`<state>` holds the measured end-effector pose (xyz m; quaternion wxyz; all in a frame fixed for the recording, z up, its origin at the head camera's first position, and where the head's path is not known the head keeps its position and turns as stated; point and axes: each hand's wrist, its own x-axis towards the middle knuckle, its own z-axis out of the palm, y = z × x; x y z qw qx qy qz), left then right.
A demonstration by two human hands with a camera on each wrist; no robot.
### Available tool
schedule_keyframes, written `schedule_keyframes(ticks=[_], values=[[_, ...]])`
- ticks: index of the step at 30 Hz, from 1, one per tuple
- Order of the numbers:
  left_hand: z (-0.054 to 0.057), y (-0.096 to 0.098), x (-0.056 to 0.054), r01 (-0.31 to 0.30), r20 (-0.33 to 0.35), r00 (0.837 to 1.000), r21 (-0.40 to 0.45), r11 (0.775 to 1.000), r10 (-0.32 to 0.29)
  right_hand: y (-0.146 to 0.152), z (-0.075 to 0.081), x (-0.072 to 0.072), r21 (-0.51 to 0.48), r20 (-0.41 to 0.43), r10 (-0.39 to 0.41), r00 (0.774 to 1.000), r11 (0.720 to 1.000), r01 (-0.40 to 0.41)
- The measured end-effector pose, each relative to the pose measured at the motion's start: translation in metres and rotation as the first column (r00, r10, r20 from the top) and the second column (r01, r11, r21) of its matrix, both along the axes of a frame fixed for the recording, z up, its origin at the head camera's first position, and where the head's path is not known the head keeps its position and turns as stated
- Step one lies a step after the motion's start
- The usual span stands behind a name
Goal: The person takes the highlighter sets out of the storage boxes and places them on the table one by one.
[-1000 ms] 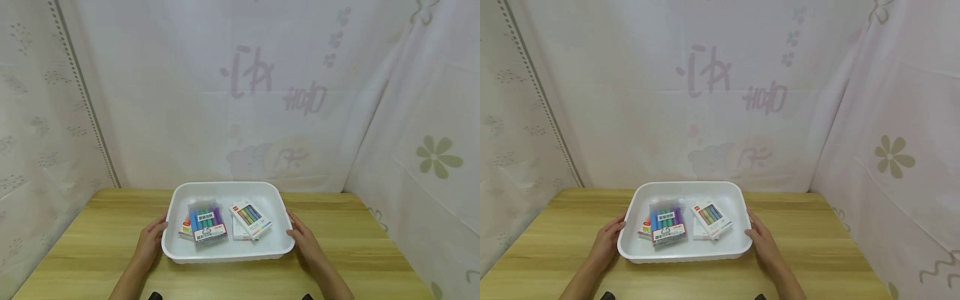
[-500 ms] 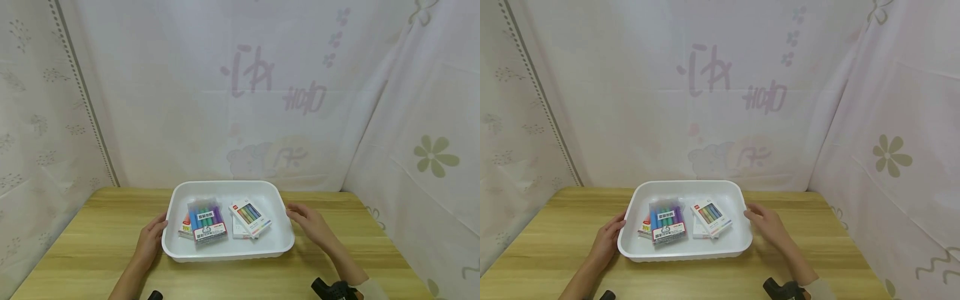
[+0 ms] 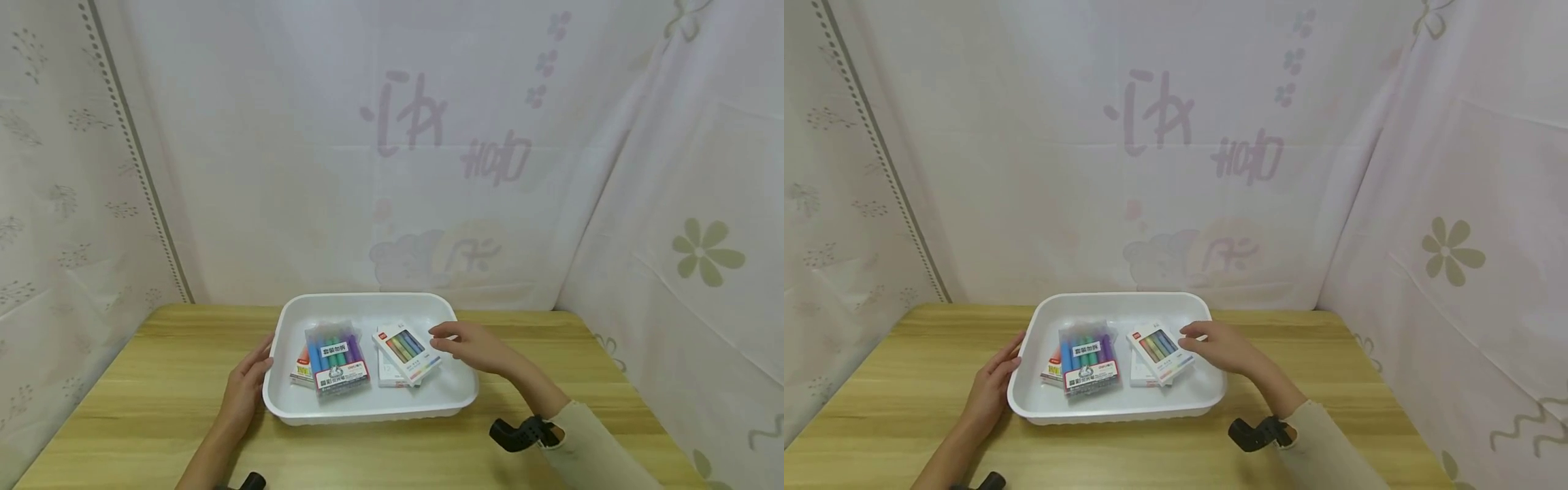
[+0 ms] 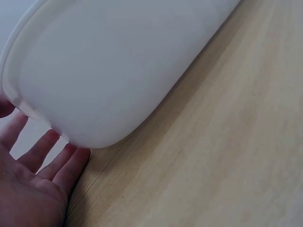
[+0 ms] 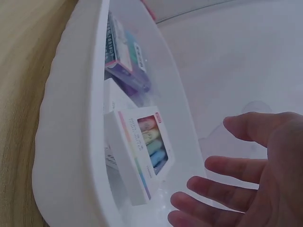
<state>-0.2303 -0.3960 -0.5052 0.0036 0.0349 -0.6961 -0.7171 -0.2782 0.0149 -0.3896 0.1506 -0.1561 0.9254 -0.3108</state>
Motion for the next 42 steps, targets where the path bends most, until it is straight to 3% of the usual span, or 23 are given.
schedule_keyframes(ticks=[6, 12, 18, 25, 29, 37, 42], values=[[0.000, 0.000, 0.000, -0.001, -0.005, 1.000, 0.001, 1.000, 0.001, -0.016, -0.006, -0.015, 0.081, 0.032, -0.050, 0.998, 0.996, 0.047], [-0.001, 0.000, 0.000, 0.003, -0.009, 1.000, 0.026, 1.000, -0.002, -0.026, -0.012, -0.023, 0.175, 0.033, -0.024, 0.999, 0.984, 0.018], [-0.001, 0.000, 0.000, 0.009, 0.002, 1.000, 0.015, 1.000, -0.009, -0.035, -0.017, -0.026, 0.194, 0.086, -0.011, 0.996, 0.981, -0.006], [0.000, -0.001, 0.000, 0.015, 0.014, 1.000, 0.000, 1.000, -0.015, -0.043, -0.026, -0.032, 0.201, 0.129, -0.073, 0.989, 0.979, 0.046], [0.000, -0.001, 0.001, 0.014, 0.013, 1.000, -0.002, 1.000, -0.014, -0.046, -0.027, -0.037, 0.230, 0.118, -0.073, 0.990, 0.972, 0.045], [-0.002, 0.000, 0.001, 0.006, -0.016, 1.000, 0.018, 1.000, -0.006, -0.049, -0.027, -0.043, 0.221, 0.162, -0.167, 0.973, 0.967, 0.129], [-0.003, -0.001, -0.001, 0.008, -0.022, 1.000, 0.016, 1.000, -0.008, -0.052, -0.026, -0.043, 0.260, 0.127, -0.173, 0.977, 0.956, 0.136]])
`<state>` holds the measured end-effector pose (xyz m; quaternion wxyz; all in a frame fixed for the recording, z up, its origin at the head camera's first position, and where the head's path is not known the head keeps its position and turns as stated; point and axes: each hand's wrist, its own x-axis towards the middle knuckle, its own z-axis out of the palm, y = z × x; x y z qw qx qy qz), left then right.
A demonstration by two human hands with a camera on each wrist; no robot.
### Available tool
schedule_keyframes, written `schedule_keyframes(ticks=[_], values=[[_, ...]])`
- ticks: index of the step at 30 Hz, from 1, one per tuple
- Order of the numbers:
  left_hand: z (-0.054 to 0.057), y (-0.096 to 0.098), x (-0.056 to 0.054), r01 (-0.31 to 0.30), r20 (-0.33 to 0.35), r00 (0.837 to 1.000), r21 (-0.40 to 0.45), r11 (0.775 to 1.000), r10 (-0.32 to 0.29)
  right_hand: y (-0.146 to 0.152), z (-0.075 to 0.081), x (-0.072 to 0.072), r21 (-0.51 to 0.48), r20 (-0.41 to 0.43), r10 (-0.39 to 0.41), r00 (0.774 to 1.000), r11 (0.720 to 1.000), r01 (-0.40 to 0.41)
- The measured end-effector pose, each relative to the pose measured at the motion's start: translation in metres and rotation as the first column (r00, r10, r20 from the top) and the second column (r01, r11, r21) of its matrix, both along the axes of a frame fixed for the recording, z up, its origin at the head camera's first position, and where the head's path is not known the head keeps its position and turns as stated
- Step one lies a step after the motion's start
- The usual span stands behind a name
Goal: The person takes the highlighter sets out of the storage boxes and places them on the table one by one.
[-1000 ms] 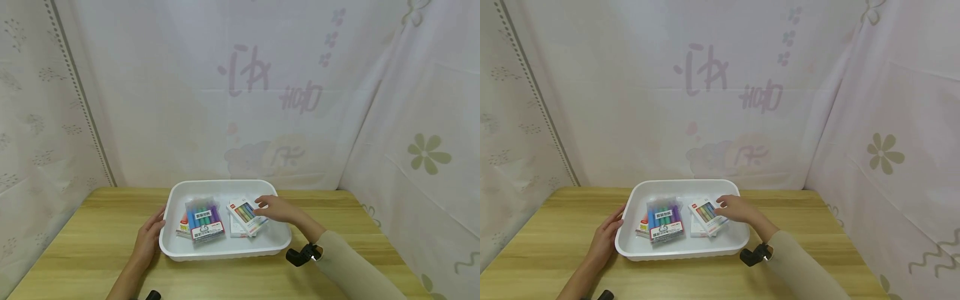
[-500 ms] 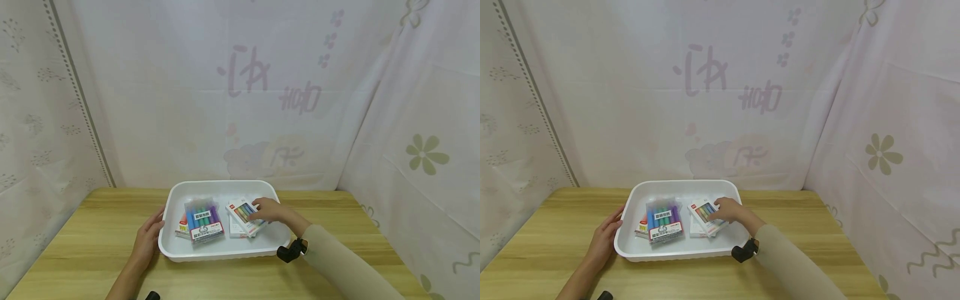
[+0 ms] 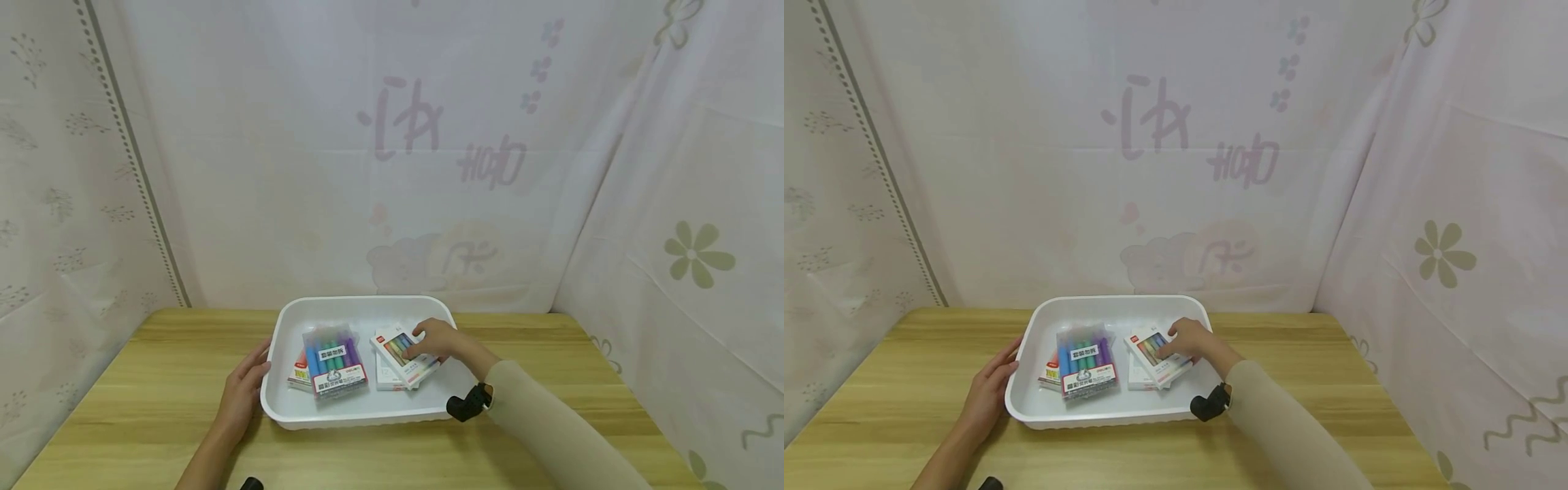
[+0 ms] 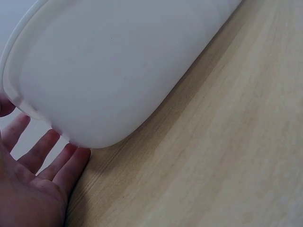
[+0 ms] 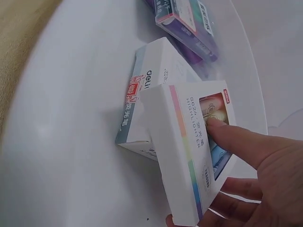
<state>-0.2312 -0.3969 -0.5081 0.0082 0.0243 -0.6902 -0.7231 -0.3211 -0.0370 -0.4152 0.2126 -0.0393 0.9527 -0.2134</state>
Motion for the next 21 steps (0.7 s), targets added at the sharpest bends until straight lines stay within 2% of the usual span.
schedule_keyframes(ticks=[9, 21], values=[[0.0012, -0.0006, 0.0004, 0.004, 0.011, 1.000, -0.023, 1.000, -0.004, -0.0020, 0.0033, 0.0010, 0.011, -0.031, -0.002, 1.000, 1.000, 0.002], [0.0033, 0.0001, 0.0015, 0.001, 0.021, 1.000, -0.032, 0.999, 0.000, 0.0027, 0.0057, 0.0054, -0.085, -0.058, -0.027, 0.998, 0.996, 0.022]])
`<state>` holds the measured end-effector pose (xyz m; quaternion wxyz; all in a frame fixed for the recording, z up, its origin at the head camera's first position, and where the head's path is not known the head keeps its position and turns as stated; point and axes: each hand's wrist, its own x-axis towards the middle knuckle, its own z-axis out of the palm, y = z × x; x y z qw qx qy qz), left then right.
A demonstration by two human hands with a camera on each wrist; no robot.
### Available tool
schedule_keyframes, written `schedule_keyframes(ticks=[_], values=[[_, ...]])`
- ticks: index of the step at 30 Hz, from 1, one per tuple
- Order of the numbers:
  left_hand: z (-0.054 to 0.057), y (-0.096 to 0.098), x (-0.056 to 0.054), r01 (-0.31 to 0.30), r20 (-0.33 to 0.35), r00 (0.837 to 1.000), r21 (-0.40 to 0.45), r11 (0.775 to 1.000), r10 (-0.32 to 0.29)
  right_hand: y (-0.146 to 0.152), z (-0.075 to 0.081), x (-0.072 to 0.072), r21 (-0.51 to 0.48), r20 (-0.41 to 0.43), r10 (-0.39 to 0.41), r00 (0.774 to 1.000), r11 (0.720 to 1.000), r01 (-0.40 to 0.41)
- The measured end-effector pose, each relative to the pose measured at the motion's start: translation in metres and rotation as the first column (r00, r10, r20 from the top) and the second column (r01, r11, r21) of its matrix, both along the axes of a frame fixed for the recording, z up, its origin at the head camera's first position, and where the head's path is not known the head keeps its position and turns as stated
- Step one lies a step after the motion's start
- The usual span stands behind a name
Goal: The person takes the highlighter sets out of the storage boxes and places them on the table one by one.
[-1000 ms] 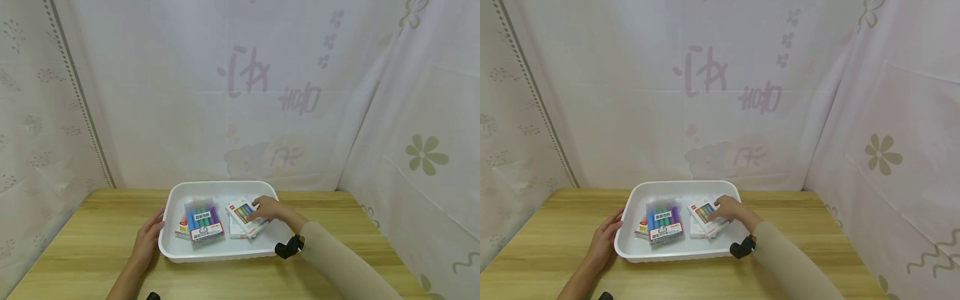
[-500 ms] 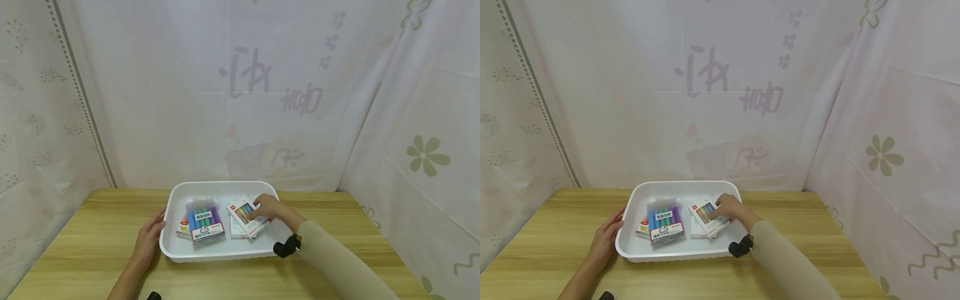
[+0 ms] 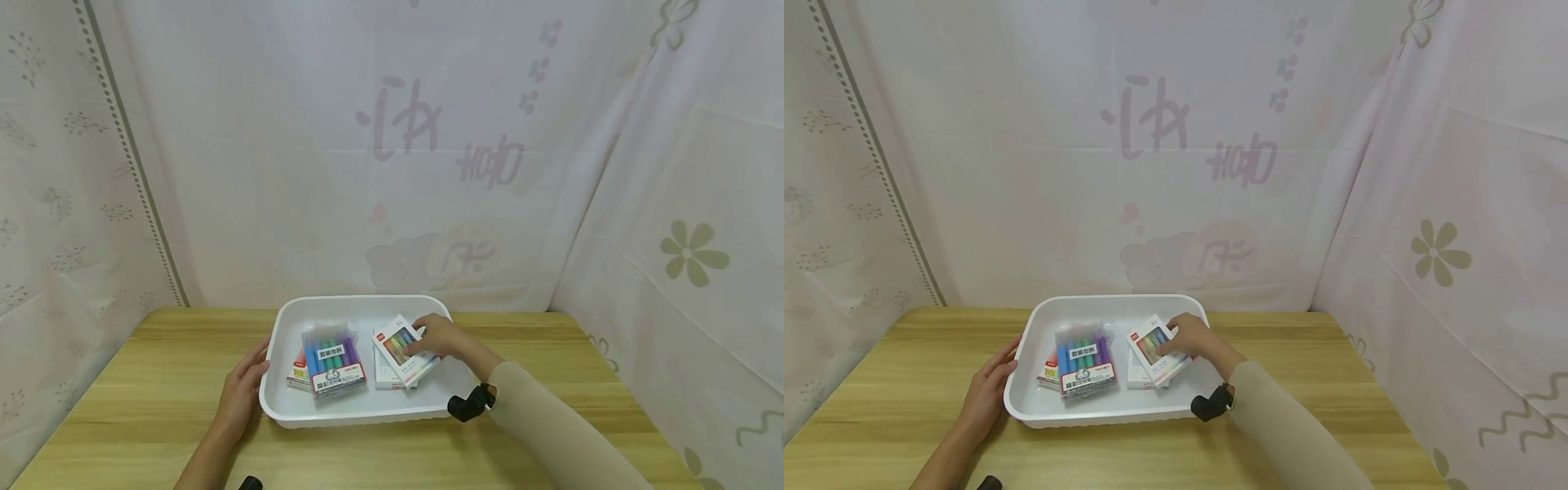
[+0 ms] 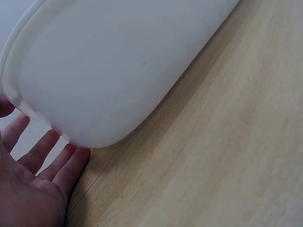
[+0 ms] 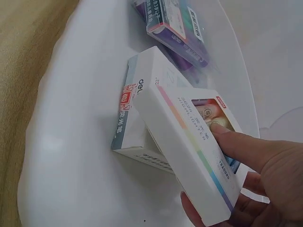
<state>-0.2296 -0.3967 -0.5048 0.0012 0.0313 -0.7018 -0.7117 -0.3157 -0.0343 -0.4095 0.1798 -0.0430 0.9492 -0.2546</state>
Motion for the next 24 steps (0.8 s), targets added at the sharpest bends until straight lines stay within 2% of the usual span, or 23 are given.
schedule_keyframes(ticks=[6, 12, 18, 24], values=[[-0.001, 0.000, -0.001, 0.004, -0.003, 1.000, 0.002, 1.000, -0.004, 0.001, -0.001, 0.002, -0.060, -0.063, 0.001, 0.998, 0.998, -0.005], [-0.002, -0.001, -0.001, 0.003, -0.004, 1.000, 0.004, 1.000, -0.003, 0.005, -0.005, 0.001, -0.136, -0.088, -0.035, 0.995, 0.990, 0.023], [-0.001, -0.001, 0.000, 0.001, 0.007, 1.000, 0.007, 1.000, -0.001, 0.014, -0.006, 0.001, -0.219, -0.096, -0.095, 0.991, 0.973, 0.072], [-0.002, -0.001, -0.001, -0.001, -0.002, 1.000, 0.000, 1.000, 0.001, 0.030, -0.001, 0.003, -0.246, -0.089, -0.113, 0.990, 0.965, 0.088]])
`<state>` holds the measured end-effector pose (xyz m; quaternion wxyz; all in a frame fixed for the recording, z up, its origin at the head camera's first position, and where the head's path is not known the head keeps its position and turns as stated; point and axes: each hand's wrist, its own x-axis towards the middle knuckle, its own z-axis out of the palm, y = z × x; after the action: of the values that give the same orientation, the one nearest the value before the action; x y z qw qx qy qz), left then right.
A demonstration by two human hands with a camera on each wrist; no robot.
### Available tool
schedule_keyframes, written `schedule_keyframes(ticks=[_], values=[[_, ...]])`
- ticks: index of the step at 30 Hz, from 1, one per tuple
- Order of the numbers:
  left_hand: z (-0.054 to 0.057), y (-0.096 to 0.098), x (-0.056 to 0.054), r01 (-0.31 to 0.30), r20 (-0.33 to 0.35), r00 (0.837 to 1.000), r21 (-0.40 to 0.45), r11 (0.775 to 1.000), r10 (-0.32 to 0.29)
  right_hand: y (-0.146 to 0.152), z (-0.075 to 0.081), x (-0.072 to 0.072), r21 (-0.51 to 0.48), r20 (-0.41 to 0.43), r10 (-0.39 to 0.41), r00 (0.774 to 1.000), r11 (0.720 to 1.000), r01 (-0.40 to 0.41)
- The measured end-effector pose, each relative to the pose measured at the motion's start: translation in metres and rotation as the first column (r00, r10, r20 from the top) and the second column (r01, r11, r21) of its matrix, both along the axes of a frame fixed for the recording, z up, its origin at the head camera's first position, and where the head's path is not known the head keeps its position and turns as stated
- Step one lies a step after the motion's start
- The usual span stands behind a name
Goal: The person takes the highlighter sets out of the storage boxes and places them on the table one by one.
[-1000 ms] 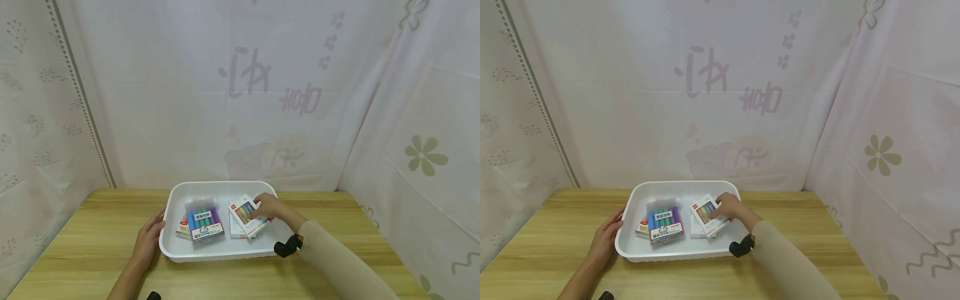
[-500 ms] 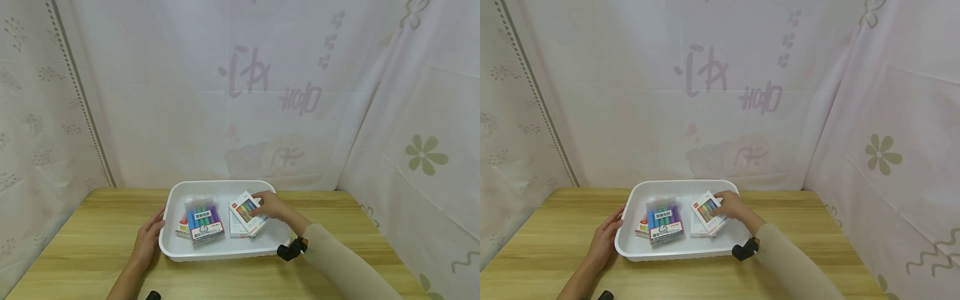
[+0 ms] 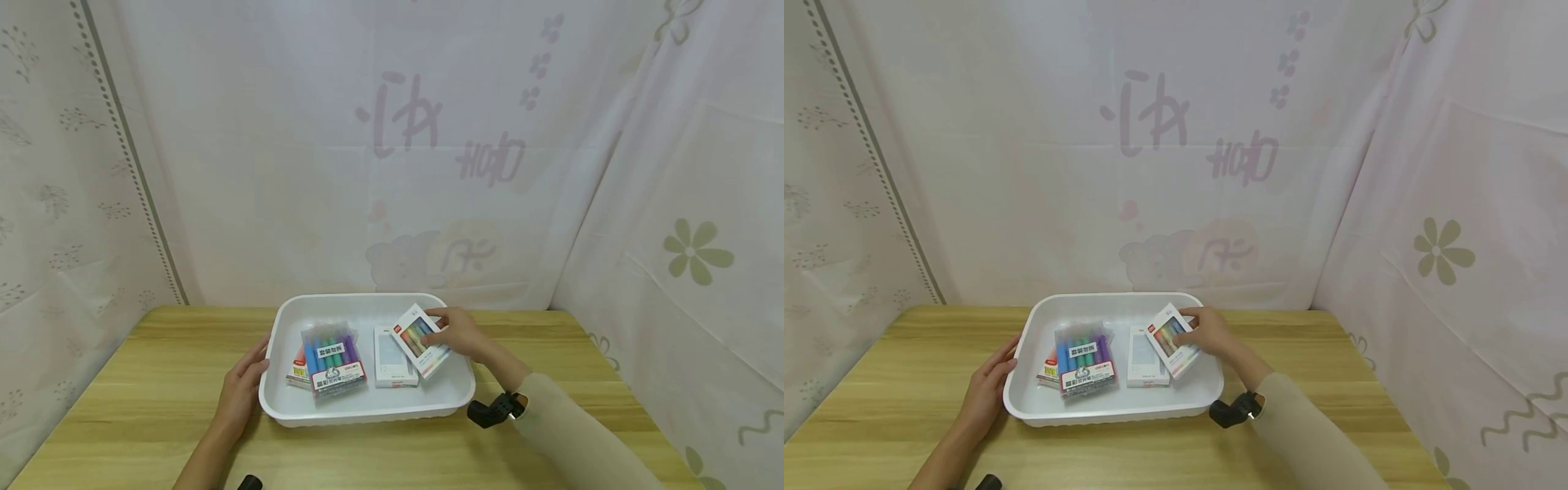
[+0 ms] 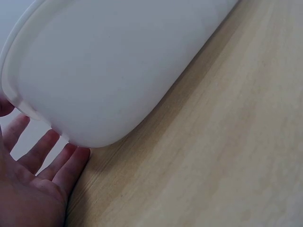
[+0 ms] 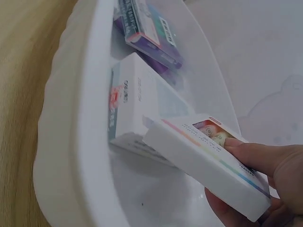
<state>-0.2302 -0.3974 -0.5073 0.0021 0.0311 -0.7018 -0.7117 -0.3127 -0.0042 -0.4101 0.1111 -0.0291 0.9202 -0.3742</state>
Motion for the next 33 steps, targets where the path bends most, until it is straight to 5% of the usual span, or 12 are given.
schedule_keyframes(ticks=[19, 33], values=[[0.000, 0.000, -0.002, -0.009, 0.050, 0.999, -0.058, 0.998, 0.012, 0.051, 0.008, 0.003, -0.188, 0.063, -0.071, 0.995, 0.979, 0.082], [0.000, 0.000, -0.002, -0.015, 0.043, 0.999, -0.060, 0.998, 0.017, 0.085, 0.005, 0.010, -0.212, 0.061, -0.138, 0.989, 0.966, 0.148]])
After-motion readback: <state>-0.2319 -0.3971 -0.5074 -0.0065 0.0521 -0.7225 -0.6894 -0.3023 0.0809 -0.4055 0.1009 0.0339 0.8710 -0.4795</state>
